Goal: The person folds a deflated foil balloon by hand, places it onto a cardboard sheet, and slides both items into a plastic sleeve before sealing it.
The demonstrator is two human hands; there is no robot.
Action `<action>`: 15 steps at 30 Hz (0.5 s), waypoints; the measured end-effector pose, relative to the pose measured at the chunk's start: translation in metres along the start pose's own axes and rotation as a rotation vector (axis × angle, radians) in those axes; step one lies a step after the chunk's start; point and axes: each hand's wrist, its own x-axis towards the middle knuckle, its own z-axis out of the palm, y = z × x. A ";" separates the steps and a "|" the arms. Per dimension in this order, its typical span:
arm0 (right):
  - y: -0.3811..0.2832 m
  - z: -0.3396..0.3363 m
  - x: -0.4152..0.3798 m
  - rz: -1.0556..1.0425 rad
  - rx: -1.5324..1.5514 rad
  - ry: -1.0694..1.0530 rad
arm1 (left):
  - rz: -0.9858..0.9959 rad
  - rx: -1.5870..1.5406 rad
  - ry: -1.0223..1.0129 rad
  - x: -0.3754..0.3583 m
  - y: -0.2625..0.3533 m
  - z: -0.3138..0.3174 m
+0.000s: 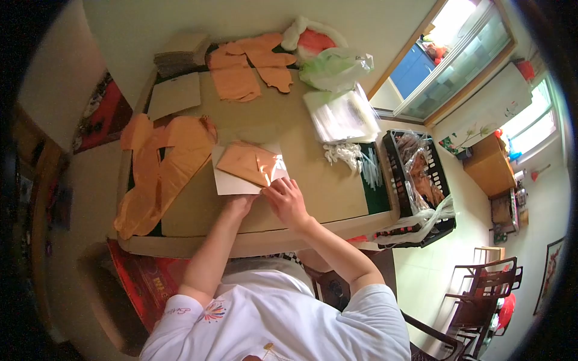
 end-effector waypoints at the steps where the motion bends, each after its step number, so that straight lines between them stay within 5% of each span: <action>1: -0.001 0.000 0.002 -0.006 0.020 0.010 | -0.073 -0.018 0.027 0.001 -0.002 0.004; 15: 0.018 0.029 0.006 0.079 -0.094 0.031 | -0.120 0.060 -0.194 0.000 -0.034 -0.018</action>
